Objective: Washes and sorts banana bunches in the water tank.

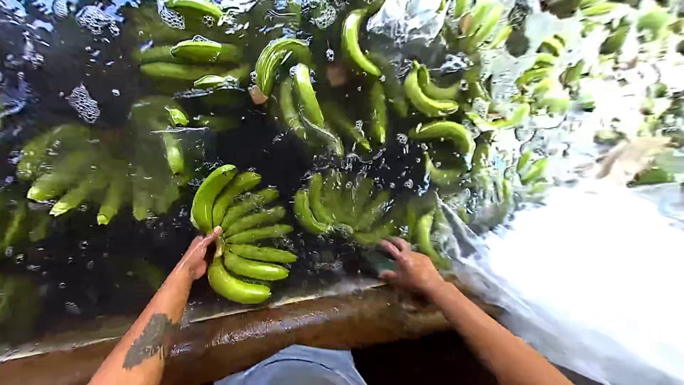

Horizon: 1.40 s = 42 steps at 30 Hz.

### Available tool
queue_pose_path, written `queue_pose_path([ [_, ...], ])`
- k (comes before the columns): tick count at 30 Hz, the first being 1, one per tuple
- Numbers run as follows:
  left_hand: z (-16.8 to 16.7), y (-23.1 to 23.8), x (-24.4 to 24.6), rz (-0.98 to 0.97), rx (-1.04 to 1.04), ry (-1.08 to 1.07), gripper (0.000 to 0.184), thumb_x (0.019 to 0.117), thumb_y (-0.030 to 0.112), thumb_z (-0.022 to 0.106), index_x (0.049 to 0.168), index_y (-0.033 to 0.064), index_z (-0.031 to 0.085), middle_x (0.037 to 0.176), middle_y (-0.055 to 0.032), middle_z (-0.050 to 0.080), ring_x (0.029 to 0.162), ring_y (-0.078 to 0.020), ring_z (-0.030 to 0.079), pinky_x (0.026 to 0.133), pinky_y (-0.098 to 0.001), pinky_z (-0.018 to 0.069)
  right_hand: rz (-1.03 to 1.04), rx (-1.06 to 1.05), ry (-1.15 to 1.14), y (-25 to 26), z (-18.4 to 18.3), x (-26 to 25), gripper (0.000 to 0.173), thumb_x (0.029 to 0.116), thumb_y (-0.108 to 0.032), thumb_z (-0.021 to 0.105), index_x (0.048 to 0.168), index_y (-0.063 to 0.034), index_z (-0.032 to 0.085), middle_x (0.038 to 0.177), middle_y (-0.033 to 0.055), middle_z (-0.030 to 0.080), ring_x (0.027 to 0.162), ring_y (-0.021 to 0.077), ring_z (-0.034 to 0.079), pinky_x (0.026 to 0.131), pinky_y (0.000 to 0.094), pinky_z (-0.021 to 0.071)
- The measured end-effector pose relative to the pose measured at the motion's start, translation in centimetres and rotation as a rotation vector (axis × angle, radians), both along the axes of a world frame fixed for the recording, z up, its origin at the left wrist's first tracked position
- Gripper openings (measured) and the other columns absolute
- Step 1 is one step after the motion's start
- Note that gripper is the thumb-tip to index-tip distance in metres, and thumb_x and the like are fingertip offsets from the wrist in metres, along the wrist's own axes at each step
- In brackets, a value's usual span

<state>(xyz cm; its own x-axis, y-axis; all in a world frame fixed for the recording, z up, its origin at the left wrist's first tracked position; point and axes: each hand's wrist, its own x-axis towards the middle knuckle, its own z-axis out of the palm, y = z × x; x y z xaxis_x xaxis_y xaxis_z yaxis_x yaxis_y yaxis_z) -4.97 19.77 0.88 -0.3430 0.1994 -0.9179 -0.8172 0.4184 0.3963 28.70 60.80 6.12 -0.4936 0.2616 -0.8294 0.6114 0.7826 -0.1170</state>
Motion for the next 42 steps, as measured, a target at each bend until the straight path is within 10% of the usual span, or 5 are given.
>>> queue_pose_path([
  [13,0.5,4.0,6.3,0.205,-0.127,0.093,0.043,0.1035,0.029,0.058,0.133,-0.0017,0.055,0.116,-0.0168,0.067,0.102,-0.0212,0.067,0.089,-0.0423,0.0567,-0.656,-0.848,0.536,-18.3,1.0,-9.4,0.091,0.0781,-0.027,0.08,0.156,-0.0028,0.038,0.156,0.0145,0.047,0.138,0.0211,0.052,0.115,0.0431,0.0459],
  [24,1.3,6.1,8.0,0.467,-0.228,0.302,0.053,0.0981,0.014,0.065,0.142,-0.0057,0.043,0.122,-0.0227,0.061,0.104,-0.0255,0.065,0.09,-0.0427,0.0556,-0.519,-0.274,0.263,-20.2,-3.1,-22.5,0.061,0.0916,-0.025,0.072,0.146,-0.0072,0.051,0.12,0.0259,0.068,0.113,0.0436,0.067,0.096,0.0626,0.0527],
  [32,0.9,3.4,1.4,-0.015,-0.189,0.399,0.068,0.0875,0.011,0.076,0.145,-0.004,0.042,0.127,-0.0238,0.062,0.112,-0.0287,0.065,0.096,-0.0476,0.0544,-0.161,-0.185,-0.099,-15.0,-0.6,-14.6,0.046,0.0968,-0.026,0.066,0.136,-0.0017,0.063,0.135,0.0293,0.061,0.128,0.0483,0.057,0.105,0.0694,0.0433],
  [39,1.0,4.1,-1.1,-0.723,-0.288,0.571,0.104,0.0796,0.025,0.086,0.157,-0.0022,0.022,0.14,-0.0327,0.053,0.129,-0.0478,0.054,0.108,-0.0656,0.042,-0.081,-0.179,0.589,-10.6,0.3,-26.8,0.061,0.0948,-0.035,0.074,0.15,-0.0174,0.055,0.153,0.0135,0.053,0.131,0.0347,0.06,0.103,0.0606,0.0508],
  [42,2.0,5.4,-0.6,-0.869,-0.381,0.587,0.095,0.0843,0.026,0.08,0.158,0.001,0.025,0.136,-0.0303,0.058,0.121,-0.0483,0.06,0.102,-0.0668,0.0462,0.167,-0.243,0.382,-11.2,-0.8,-31.3,0.059,0.0837,-0.046,0.082,0.131,-0.0127,0.067,0.123,0.0185,0.069,0.115,0.0396,0.066,0.095,0.0665,0.0504],
])
